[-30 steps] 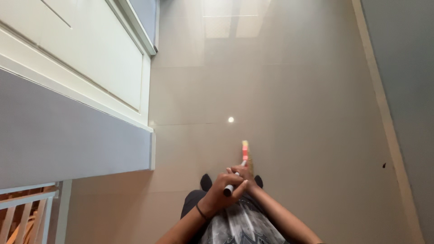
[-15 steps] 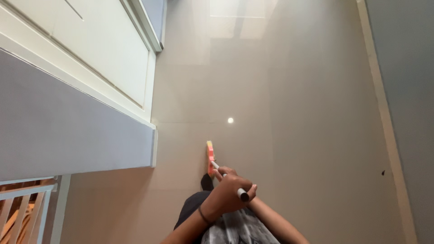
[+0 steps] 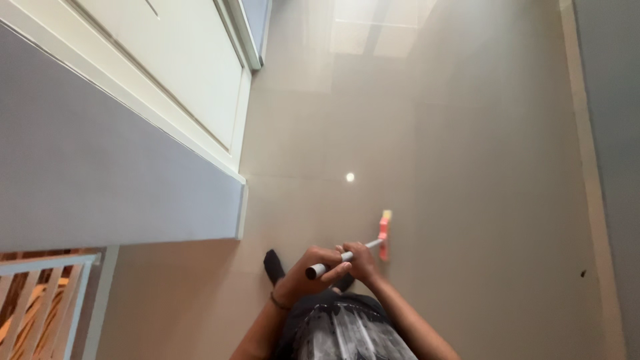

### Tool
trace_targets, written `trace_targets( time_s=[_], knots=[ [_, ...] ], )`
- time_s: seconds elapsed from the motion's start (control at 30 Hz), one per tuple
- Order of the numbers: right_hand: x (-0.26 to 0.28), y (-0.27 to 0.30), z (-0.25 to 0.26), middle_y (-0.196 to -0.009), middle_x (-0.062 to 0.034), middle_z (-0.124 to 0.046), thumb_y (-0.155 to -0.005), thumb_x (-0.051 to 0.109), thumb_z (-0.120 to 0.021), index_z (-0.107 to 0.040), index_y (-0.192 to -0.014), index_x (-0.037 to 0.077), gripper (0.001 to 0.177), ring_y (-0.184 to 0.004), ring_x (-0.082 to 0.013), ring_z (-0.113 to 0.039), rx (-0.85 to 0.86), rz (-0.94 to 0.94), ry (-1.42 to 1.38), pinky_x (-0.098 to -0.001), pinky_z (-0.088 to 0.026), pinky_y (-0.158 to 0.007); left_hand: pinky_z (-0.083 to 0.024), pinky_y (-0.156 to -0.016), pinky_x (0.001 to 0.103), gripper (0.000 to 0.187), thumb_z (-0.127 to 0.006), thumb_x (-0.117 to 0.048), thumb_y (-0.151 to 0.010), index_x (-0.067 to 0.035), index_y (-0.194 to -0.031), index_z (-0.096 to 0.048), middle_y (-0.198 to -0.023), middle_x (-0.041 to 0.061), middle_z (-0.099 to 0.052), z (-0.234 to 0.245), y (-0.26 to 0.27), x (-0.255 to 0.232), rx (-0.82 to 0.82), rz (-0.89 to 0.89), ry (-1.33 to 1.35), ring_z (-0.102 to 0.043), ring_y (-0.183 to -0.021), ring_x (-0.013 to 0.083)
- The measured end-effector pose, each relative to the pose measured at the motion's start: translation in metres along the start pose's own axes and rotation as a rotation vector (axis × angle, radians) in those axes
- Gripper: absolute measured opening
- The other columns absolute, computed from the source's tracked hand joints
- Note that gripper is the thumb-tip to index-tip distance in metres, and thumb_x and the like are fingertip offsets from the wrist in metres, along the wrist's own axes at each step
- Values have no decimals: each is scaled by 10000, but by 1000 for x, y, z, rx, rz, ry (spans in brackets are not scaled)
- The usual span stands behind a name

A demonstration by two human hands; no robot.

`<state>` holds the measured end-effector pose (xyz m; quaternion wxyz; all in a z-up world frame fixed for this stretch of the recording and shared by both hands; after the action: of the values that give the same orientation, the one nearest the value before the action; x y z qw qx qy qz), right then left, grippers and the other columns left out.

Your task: The person sweeps a tiled floor using a broom, directing the tool along the baseboards and around doorway thresholds.

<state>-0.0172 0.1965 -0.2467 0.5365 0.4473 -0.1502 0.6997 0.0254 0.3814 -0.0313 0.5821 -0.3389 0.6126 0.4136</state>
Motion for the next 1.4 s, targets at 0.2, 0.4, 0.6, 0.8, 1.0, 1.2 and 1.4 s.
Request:
trace_targets(
  time_s=[0.2, 0.4, 0.6, 0.8, 1.0, 1.2, 1.4],
  knots=[
    [-5, -19, -35, -849, -186, -714, -891, 287, -681, -705, -810, 71, 232, -880, -362, -713, 357, -374, -14, -472, -542, -741, -460, -594, 320, 254, -690, -189, -981, 1, -816, -661, -639, 93, -573, 29, 23, 57, 102, 114, 40, -521, -592, 123],
    [25, -43, -66, -836, -180, -715, -969, 304, -645, -693, -788, 56, 312, -883, -376, -661, 223, -257, 50, -474, -514, -786, -439, -580, 333, 247, -709, -192, -955, -13, -792, -665, -666, 92, -587, 80, 33, 45, 153, 126, 10, -523, -598, 139],
    [73, -58, -109, -758, -135, -652, -941, 296, -681, -616, -755, 26, 334, -783, -306, -632, 72, -179, -87, -451, -489, -725, -474, -655, 329, 262, -697, -150, -941, -18, -720, -649, -604, 103, -553, 126, 48, 3, 166, 58, -75, -503, -596, 166],
    [151, -69, -132, -754, -93, -571, -1040, 376, -628, -531, -796, -24, 479, -720, -222, -542, 159, -318, -401, -409, -487, -664, -554, -647, 331, 238, -665, -175, -908, -27, -725, -697, -662, 105, -683, 150, 63, -28, 304, 211, -165, -658, -595, 187],
    [200, -58, -155, -1073, -146, -669, -973, 375, -683, -616, -1222, 0, 455, -923, -200, -632, -401, 15, -278, -339, -527, -791, -550, -847, 438, 244, -672, -187, -890, -7, -744, -746, -681, 167, -718, 142, 67, -34, 258, -107, -297, -688, -624, 311],
    [175, -46, -153, -1119, -127, -692, -982, 372, -667, -574, -1279, 54, 445, -964, -164, -690, -272, -49, -274, -319, -579, -821, -568, -805, 400, 313, -636, -237, -926, -29, -711, -726, -753, 170, -732, 121, 61, -29, 310, -20, -283, -713, -674, 315],
    [182, -58, -136, -990, -112, -657, -998, 333, -634, -575, -1086, 34, 317, -893, -183, -663, -191, -76, -305, -350, -559, -787, -567, -737, 354, 318, -626, -209, -936, -28, -682, -689, -676, 128, -710, 133, 54, -38, 227, -8, -327, -685, -603, 244]
  ],
)
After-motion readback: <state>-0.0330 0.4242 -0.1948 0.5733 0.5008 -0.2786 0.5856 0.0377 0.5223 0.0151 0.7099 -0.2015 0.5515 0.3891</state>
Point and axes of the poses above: each hand's wrist, its own y-axis away from the middle knuckle, its own z-axis out of the back of the hand, x = y × z, the point moved 1 cm from there along -y, towards the middle knuckle
